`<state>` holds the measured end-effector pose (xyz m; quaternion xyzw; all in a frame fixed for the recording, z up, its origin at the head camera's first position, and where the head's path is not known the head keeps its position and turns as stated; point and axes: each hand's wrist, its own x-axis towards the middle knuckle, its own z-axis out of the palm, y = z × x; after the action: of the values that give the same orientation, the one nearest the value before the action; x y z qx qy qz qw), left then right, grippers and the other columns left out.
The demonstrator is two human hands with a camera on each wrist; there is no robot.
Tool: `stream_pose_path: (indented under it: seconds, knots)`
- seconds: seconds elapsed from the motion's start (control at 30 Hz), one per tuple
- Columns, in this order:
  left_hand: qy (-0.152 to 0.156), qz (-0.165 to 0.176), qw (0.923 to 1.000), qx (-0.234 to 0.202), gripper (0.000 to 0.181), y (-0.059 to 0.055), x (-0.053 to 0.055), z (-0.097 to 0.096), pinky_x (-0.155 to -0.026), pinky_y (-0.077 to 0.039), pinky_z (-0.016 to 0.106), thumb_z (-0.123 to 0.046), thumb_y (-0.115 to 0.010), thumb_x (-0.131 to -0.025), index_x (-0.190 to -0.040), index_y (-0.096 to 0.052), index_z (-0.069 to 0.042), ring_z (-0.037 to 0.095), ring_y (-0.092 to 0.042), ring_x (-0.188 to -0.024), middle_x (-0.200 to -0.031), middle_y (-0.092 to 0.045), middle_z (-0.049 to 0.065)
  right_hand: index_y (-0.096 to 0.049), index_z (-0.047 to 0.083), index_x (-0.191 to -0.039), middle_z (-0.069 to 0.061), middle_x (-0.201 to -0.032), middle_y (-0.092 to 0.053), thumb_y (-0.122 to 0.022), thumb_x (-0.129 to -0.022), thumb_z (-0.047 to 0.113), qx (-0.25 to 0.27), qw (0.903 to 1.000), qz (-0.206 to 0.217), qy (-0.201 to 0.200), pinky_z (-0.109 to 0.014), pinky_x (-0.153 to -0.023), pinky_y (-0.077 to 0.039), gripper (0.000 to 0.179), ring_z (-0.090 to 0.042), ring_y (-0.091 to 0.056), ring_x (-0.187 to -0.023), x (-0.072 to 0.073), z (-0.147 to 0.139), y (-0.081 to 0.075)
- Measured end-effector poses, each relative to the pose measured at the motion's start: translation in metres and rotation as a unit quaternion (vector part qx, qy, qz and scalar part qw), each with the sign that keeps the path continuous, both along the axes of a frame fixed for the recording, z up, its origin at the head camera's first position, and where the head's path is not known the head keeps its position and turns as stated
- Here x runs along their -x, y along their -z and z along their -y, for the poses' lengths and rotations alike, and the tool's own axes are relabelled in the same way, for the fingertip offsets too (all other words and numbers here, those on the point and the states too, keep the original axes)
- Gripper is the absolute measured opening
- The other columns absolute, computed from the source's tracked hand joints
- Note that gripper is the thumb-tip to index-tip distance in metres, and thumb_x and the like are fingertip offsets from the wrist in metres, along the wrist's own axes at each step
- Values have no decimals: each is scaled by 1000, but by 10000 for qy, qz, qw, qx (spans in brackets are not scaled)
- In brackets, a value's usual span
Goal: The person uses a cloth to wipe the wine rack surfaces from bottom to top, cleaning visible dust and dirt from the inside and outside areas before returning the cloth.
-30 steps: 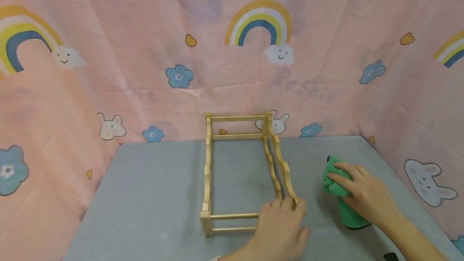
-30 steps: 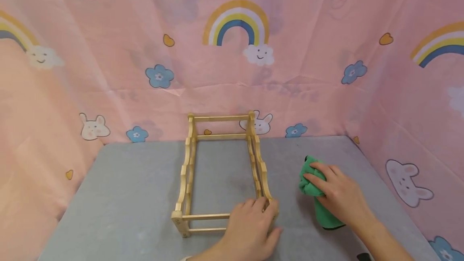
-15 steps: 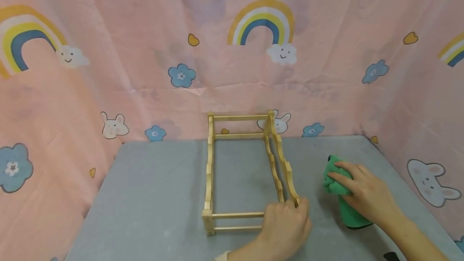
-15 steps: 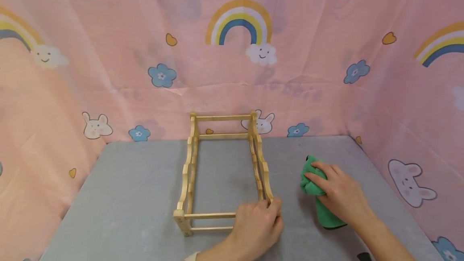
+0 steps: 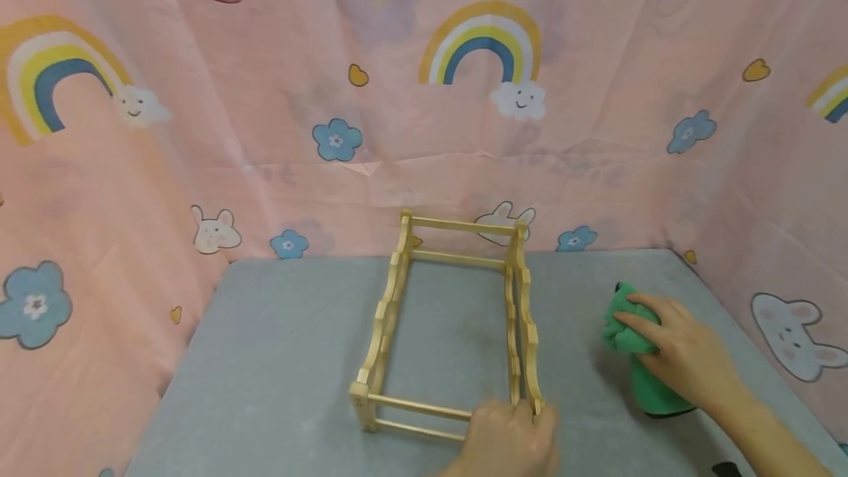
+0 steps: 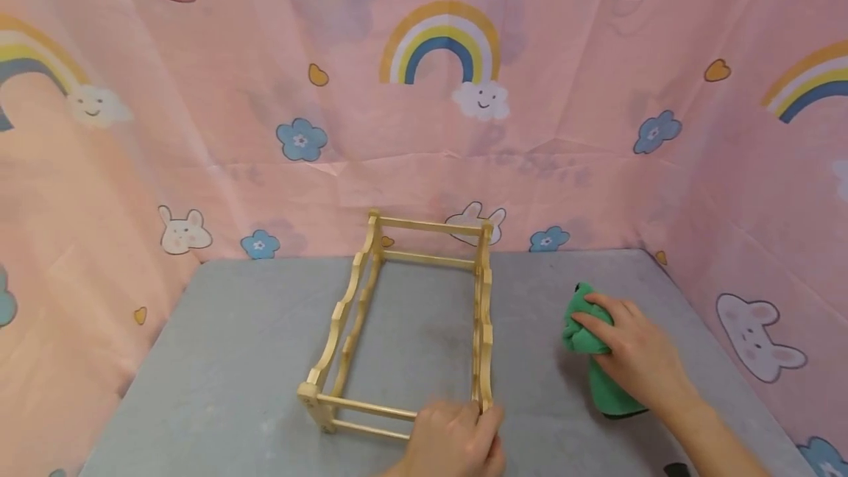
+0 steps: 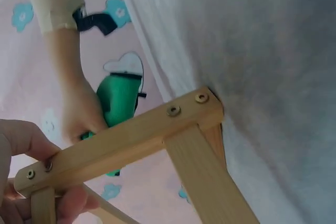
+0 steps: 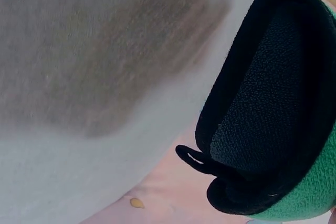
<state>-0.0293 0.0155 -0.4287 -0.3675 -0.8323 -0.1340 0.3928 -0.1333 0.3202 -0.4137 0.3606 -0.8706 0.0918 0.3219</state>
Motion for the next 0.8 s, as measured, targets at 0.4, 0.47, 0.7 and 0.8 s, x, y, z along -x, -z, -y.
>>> stream_pose_path:
  seconds: [0.4, 0.47, 0.7, 0.8]
  knots:
    - [1382, -40, 9904, 75, 42, 1, -16, 33, -52, -7, 10, -41, -42, -112, -79, -63, -26, -4, -11, -52, -56, -32, -16, -75, 10, -108, -22, -123, -62, -25, -104, 70, 177, 9988, 75, 447, -55, -70, -55, 79, -46, -59, -103, 7, -23, -4]
    - [1707, 276, 9849, -13, 32, -3, -17, 41, -54, -16, 5, -35, -50, -110, -84, -66, -25, -7, -21, -54, -59, -38, -17, -75, 9, -109, -22, -124, -62, -24, -103, 72, 157, 9983, 104, 558, -58, -67, -56, 81, -47, -58, -101, 7, -28, -5]
    - [2718, 569, 9606, -131, 37, -10, 1, 82, -74, -41, 4, -29, -44, -113, -95, -73, -17, -10, -44, -65, -69, -58, -16, -72, 8, -114, -22, -129, -57, -16, -99, 76, 2, 9950, 326, 941, -61, -50, -52, 90, -48, -55, -105, 4, -42, -9]
    - [2703, 595, 9609, -108, 20, -11, 9, 101, -72, -36, 3, -13, -56, -102, -104, -76, -14, -9, -41, -61, -64, -57, -16, -72, 8, -114, -22, -129, -57, -13, -98, 77, -79, 9934, 354, 1084, -60, -49, -53, 93, -47, -55, -107, 3, -45, -10]
